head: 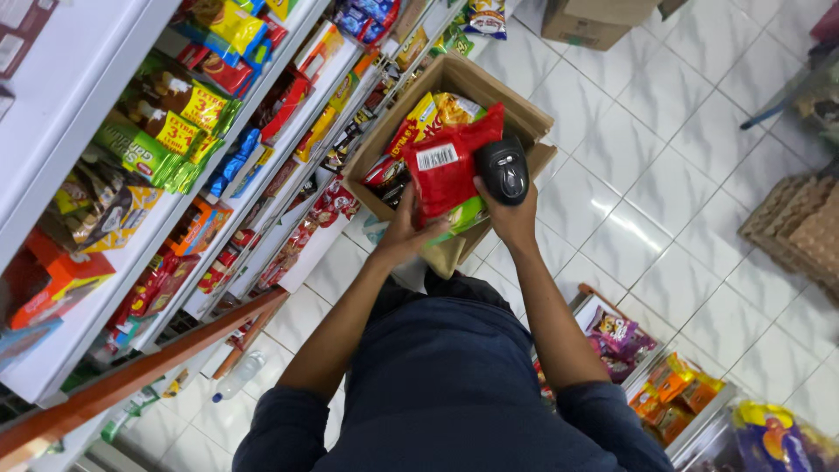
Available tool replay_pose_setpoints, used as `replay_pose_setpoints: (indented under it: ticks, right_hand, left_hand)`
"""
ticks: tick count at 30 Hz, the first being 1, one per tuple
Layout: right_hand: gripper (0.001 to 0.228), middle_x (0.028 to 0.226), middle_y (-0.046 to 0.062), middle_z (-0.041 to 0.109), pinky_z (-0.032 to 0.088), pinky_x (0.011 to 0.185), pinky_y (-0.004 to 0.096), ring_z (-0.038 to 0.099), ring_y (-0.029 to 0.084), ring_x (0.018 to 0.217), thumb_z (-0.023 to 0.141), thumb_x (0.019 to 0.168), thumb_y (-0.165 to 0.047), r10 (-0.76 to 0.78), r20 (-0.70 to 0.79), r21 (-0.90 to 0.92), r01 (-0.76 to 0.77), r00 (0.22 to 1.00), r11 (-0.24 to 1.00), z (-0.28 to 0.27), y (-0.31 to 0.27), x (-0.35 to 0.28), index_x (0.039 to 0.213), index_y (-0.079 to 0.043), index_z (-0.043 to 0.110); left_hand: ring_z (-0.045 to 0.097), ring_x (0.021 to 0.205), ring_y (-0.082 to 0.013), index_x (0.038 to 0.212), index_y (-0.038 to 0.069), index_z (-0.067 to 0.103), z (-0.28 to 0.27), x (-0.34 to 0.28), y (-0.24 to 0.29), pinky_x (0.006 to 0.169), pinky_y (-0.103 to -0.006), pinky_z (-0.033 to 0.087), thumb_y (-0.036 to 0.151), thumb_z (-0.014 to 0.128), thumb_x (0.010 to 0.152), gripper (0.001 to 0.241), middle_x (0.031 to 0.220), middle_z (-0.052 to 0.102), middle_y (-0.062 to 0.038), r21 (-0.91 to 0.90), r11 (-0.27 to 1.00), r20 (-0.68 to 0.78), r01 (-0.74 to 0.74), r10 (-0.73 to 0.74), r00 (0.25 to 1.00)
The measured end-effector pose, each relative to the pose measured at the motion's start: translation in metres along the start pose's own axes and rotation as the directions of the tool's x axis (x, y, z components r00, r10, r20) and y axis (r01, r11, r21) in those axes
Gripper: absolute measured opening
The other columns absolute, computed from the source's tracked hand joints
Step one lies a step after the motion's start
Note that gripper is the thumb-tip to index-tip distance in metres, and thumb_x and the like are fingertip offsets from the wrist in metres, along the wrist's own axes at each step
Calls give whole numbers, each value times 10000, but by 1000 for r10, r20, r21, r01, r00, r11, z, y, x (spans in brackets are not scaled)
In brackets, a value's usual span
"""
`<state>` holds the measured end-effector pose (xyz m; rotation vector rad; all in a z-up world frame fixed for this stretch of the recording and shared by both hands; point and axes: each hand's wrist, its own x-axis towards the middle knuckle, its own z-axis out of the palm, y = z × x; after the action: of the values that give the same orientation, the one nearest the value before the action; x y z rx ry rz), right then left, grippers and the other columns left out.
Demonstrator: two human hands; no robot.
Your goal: The person scans barcodes on snack packages and small stick items using a handheld scanner, then places them into a cardboard box and onto store shelves.
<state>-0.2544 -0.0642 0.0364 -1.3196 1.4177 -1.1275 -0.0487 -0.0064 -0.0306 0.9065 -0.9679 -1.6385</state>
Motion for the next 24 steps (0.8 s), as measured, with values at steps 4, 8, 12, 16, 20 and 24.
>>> replay_pose_setpoints:
  ticks: [4,8,12,16,20,24]
  right_hand:
    - [423,1117,107,721,538,896,322,681,173,998,836,872,-145,-114,32,-61,116,993,991,4,-2,0,1212,0,629]
    - [348,1047,168,686,529,846,353,669,238,960,851,889,-125,-216,62,-309,224,974,924,0,-10,-6,1146,14,661]
    - [221,802,82,739,558,682,325,719,171,730,805,897,-148,-13,239,-265,78,971,961,-4,-23,-19,1045,-11,714]
    - [172,653,49,688,529,538,294,673,120,564,756,910,-148,173,394,-126,-133,903,983,10,-35,-34,994,-11,696]
    - [163,688,54,703,532,541,280,680,110,576,764,922,-141,143,442,-103,-108,885,989,20,-34,-34,989,-7,699]
    - [221,786,72,696,550,552,294,678,140,600,757,948,-162,223,428,77,-281,876,957,18,-16,-29,1069,-4,663]
  left_hand:
    - [628,1268,-197,1499,39,436,-6,16,16,1104,-381,528,131,809,943,676,1383,637,-107,194,979,-229,-68,112,967]
    - [679,1146,-182,1348,45,557,3,22,33,1008,-349,547,220,807,910,534,1254,692,-106,383,921,-358,-73,221,907]
    - [735,1027,-190,1235,24,627,7,28,37,927,-338,575,276,808,879,472,1138,758,-123,400,910,-530,107,134,837]
    - [738,1044,-207,1240,10,630,8,26,30,938,-359,565,261,809,898,461,1148,761,-130,482,871,-537,100,203,819]
    - [708,1103,-226,1300,2,605,4,24,27,956,-367,547,219,784,897,492,1210,726,-152,546,837,-493,25,298,817]
    - [737,1084,-242,1274,34,621,8,16,34,951,-358,567,223,807,890,467,1184,750,-147,438,894,-577,99,194,793]
